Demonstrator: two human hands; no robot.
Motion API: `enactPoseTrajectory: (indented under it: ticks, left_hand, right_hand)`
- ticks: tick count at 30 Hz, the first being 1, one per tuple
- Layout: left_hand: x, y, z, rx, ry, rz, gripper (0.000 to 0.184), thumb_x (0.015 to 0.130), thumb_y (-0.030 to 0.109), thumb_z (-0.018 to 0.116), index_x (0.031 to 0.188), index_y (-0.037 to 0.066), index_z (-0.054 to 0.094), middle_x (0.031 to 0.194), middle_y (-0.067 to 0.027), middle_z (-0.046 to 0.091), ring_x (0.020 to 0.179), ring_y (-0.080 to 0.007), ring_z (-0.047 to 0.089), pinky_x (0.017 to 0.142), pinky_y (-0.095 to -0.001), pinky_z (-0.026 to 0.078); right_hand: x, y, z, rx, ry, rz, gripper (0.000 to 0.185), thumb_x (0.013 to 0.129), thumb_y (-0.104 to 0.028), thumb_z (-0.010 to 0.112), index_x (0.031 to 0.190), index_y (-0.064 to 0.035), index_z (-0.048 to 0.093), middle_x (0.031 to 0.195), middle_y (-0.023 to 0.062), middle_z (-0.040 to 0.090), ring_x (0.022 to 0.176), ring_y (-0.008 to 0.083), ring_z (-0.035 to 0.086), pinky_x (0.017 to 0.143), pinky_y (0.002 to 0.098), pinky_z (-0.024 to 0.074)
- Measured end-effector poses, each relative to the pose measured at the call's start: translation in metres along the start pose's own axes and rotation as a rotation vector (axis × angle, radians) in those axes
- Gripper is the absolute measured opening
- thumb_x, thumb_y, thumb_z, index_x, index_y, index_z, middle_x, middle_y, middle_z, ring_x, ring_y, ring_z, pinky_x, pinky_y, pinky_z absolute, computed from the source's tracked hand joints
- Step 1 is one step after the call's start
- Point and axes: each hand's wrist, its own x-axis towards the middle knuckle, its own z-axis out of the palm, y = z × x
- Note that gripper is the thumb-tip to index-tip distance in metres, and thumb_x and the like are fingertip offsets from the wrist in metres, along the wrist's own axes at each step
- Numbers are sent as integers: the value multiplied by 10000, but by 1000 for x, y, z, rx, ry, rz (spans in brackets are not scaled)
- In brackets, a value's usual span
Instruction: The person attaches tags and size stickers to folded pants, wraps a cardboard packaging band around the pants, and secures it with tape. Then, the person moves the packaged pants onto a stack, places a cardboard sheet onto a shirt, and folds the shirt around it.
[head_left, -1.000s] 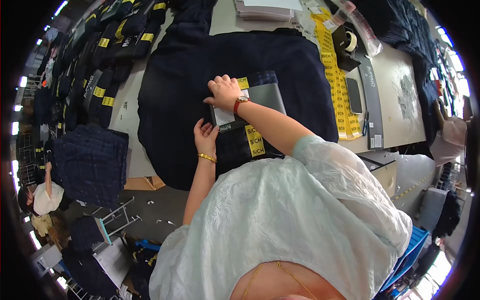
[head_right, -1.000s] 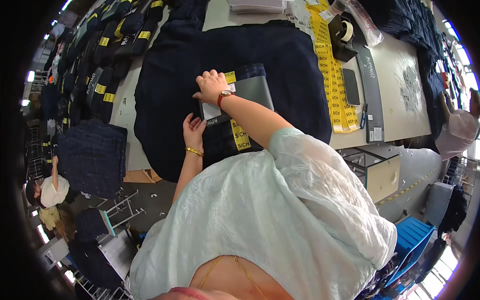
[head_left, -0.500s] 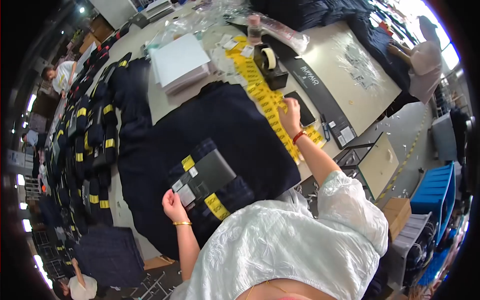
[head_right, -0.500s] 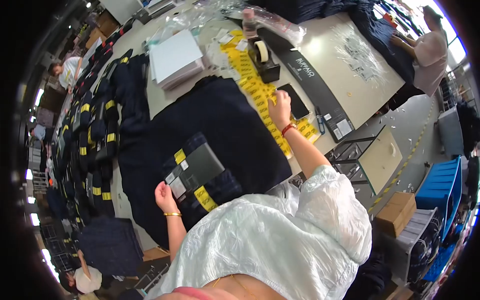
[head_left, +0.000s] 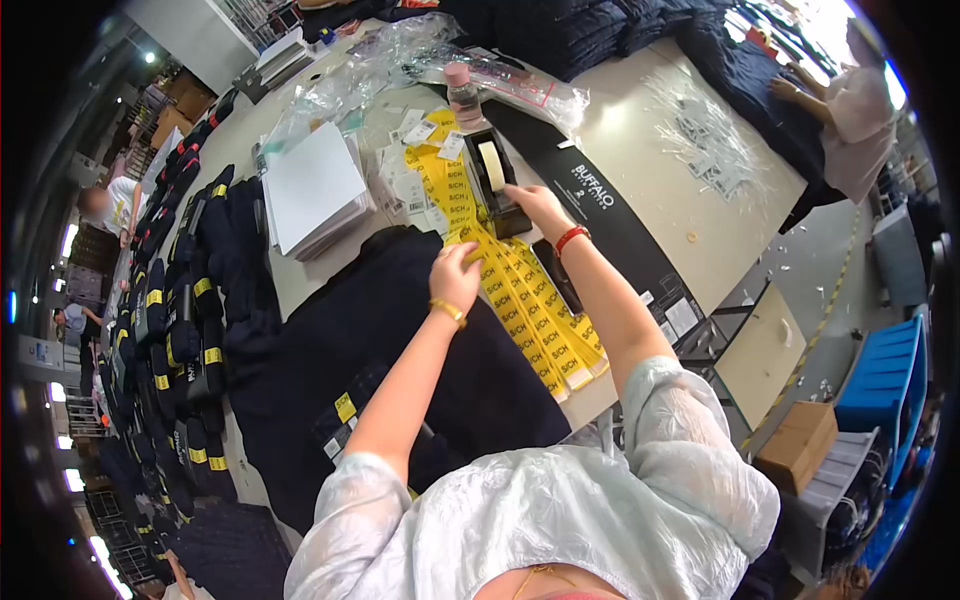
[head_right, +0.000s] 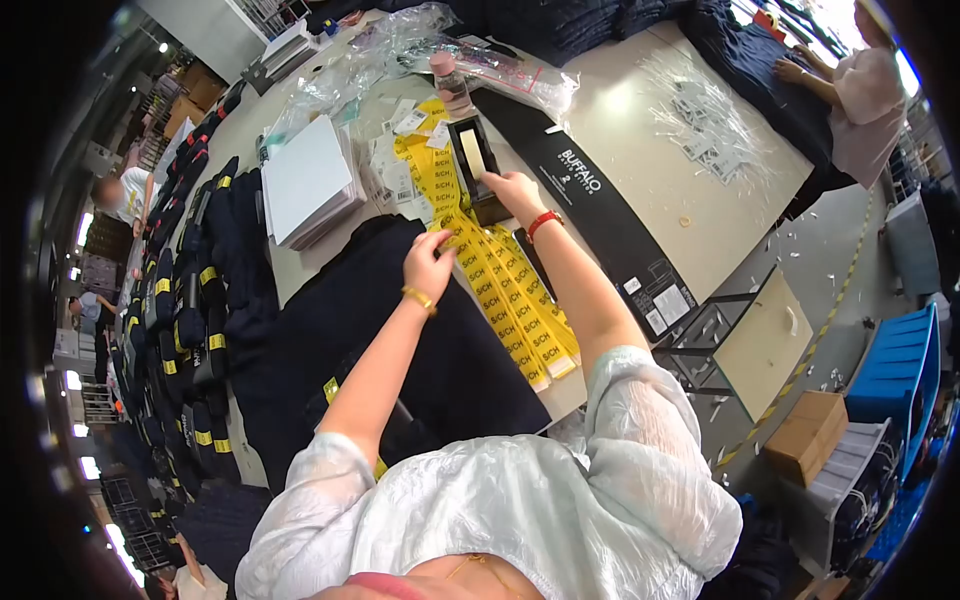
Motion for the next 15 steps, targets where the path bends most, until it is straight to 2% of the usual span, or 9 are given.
enactPoseTrajectory:
  ticks: [2,3,7,9,10,12,14,15]
  left_hand:
    - [30,-8,45,46,80,10,274,745,94,693,1015,49,673,933,-82,654,846,-246,621,752,-314,495]
    - [43,-6,51,37,87,11,274,745,94,693,1015,49,673,933,-82,654,846,-246,621,752,-314,495]
    - [69,-3,73,218,-100,-184,259,767,190,680,1009,99,671,928,-72,656,830,-282,622,774,-351,488]
    - [68,-6,80,207,-89,-163,254,773,207,678,1005,102,671,922,-67,657,824,-280,623,766,-355,485]
    - [66,-9,79,208,-77,-129,250,779,223,676,1000,105,671,917,-63,659,818,-278,623,759,-359,482]
    - [64,-15,78,209,-49,-56,246,792,255,672,992,112,671,907,-53,662,807,-274,624,744,-366,476]
    - [64,-18,79,216,-48,-52,240,795,258,670,988,115,671,902,-49,662,800,-271,624,737,-366,473]
    - [65,-19,79,226,-40,-31,235,799,262,668,985,118,671,896,-46,663,794,-268,625,729,-366,469]
  right_hand:
    - [6,-21,-5,-214,-78,175,411,748,-354,623,974,-14,664,912,128,665,917,269,605,805,316,481]
    - [14,-24,-4,-223,-73,170,411,748,-354,623,974,-14,664,912,128,665,917,269,605,805,316,481]
    - [30,-9,11,-160,199,8,305,735,-329,651,817,-36,674,754,88,646,708,226,608,663,317,499]
    - [5,-11,6,10,174,-61,242,749,-272,660,786,-33,651,699,61,623,629,184,590,575,302,482]
    - [-9,-5,7,6,170,-47,242,749,-272,660,786,-33,651,699,61,623,629,184,590,575,302,482]
    - [-40,9,6,278,131,-112,159,793,-171,638,794,-13,625,687,59,609,641,148,593,562,250,473]
    - [-71,14,7,525,81,-24,110,859,-110,586,826,-5,586,683,52,596,604,107,542,574,198,447]
    - [-79,18,9,524,80,-14,110,859,-110,586,826,-5,586,683,52,596,604,107,542,574,198,447]
